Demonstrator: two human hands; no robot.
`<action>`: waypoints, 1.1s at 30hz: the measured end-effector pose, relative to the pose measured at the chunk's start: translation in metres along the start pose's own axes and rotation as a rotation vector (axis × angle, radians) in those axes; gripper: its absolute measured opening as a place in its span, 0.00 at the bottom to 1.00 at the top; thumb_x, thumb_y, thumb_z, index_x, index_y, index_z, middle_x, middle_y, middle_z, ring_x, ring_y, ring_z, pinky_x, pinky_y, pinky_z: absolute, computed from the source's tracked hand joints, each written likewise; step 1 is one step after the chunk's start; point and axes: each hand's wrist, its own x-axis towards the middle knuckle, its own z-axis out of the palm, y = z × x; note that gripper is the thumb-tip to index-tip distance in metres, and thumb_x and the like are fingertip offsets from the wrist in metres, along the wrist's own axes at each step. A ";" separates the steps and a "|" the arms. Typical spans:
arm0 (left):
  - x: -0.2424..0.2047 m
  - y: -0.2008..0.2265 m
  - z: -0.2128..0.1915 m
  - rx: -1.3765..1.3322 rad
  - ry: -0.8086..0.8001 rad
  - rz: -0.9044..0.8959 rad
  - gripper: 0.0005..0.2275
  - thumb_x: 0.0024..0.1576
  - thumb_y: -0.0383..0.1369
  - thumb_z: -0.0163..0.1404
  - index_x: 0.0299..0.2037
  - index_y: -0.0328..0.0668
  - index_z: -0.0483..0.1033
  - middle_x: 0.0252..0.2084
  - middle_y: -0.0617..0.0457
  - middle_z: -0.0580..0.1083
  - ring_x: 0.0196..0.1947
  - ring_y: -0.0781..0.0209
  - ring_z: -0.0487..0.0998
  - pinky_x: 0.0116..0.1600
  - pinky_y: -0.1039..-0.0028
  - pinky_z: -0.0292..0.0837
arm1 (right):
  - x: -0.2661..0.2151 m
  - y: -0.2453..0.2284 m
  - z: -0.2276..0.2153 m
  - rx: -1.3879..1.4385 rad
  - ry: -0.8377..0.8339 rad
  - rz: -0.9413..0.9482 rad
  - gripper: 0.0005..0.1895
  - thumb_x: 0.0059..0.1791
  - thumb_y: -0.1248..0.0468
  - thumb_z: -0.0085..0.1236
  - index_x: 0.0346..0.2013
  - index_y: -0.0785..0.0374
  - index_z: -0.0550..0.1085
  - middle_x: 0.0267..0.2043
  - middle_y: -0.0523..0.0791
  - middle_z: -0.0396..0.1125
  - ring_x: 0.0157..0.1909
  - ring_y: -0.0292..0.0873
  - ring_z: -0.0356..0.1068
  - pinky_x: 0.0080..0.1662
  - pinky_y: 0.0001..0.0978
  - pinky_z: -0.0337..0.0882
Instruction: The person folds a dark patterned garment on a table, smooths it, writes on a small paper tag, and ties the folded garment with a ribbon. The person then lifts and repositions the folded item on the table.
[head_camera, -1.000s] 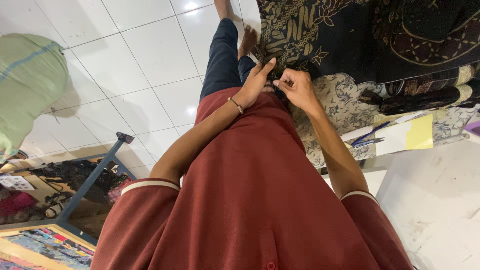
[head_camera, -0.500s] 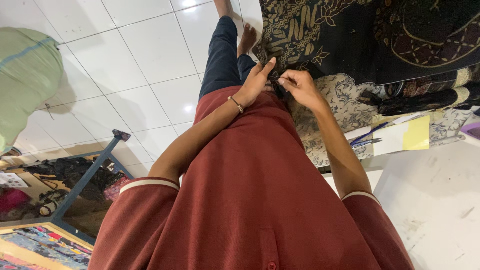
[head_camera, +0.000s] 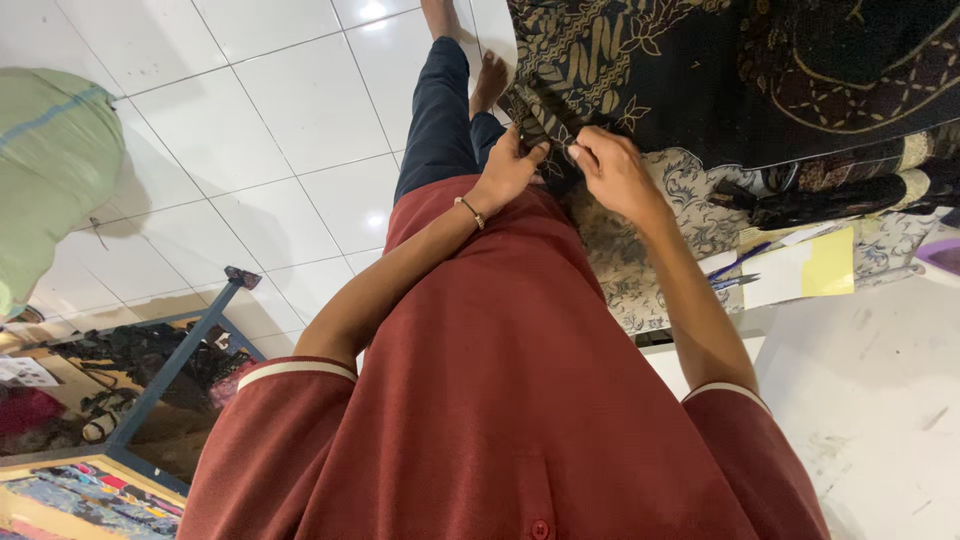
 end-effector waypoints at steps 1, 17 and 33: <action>-0.001 0.003 0.000 0.035 0.009 0.005 0.21 0.65 0.34 0.52 0.59 0.20 0.63 0.48 0.38 0.78 0.39 0.58 0.83 0.40 0.69 0.82 | 0.001 -0.002 -0.006 -0.037 0.018 -0.004 0.14 0.59 0.67 0.55 0.33 0.73 0.66 0.28 0.52 0.62 0.27 0.46 0.60 0.34 0.40 0.62; -0.009 0.038 -0.003 0.368 -0.094 0.396 0.06 0.65 0.28 0.52 0.49 0.34 0.75 0.34 0.46 0.79 0.29 0.60 0.83 0.34 0.73 0.75 | 0.045 0.042 -0.085 -0.329 0.190 -0.205 0.21 0.63 0.63 0.54 0.26 0.68 0.66 0.24 0.51 0.59 0.26 0.51 0.59 0.34 0.44 0.61; 0.003 0.078 0.006 0.521 -0.128 0.600 0.10 0.65 0.34 0.52 0.41 0.31 0.74 0.23 0.45 0.76 0.26 0.60 0.86 0.24 0.74 0.69 | 0.063 0.107 -0.043 -0.181 0.524 -0.064 0.16 0.62 0.61 0.62 0.35 0.69 0.73 0.31 0.52 0.64 0.31 0.52 0.64 0.36 0.47 0.64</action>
